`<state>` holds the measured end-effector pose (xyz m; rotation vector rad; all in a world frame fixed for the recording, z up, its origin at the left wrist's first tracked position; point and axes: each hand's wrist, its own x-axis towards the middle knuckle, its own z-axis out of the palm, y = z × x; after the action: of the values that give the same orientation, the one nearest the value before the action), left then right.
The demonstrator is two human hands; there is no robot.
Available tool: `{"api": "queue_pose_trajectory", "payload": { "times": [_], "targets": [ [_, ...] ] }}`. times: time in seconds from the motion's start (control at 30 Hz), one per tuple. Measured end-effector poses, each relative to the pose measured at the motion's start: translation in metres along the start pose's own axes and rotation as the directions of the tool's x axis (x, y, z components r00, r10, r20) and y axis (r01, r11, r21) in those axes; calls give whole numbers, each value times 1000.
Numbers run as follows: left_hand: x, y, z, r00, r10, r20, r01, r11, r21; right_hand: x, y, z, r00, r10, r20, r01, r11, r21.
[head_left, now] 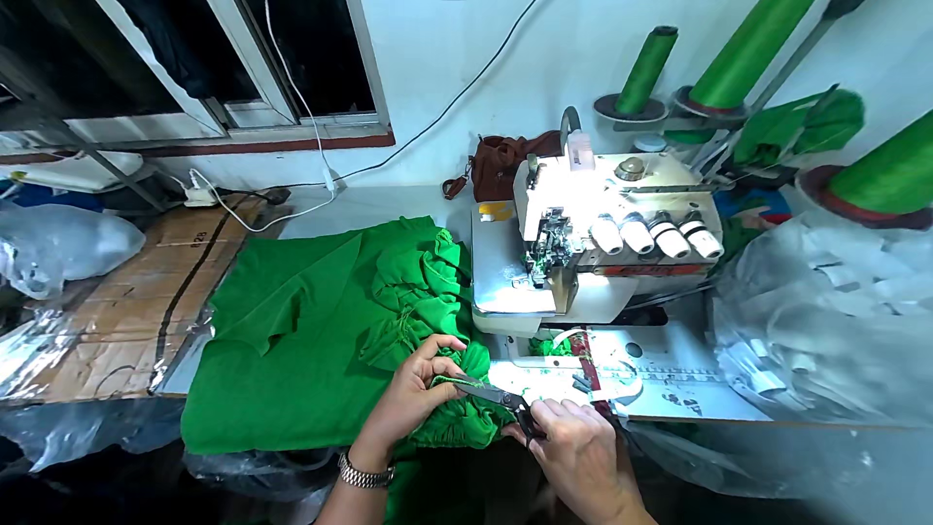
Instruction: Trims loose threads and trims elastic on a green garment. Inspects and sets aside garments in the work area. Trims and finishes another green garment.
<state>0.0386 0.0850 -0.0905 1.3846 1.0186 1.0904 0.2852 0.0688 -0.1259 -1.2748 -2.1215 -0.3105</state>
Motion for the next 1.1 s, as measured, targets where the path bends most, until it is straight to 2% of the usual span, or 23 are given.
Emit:
{"api": "queue_pose_trajectory", "payload": {
  "times": [0.23,1.1],
  "targets": [
    [0,-5,1,998,62,-34,-63,998,-32,-2,4,-1,1000,7,23,-8,1000,26],
    [-1,-5,0,998,52,-19,-52,998,-36,-3,0,2,997,53,60,-60,991,117]
  ]
}}
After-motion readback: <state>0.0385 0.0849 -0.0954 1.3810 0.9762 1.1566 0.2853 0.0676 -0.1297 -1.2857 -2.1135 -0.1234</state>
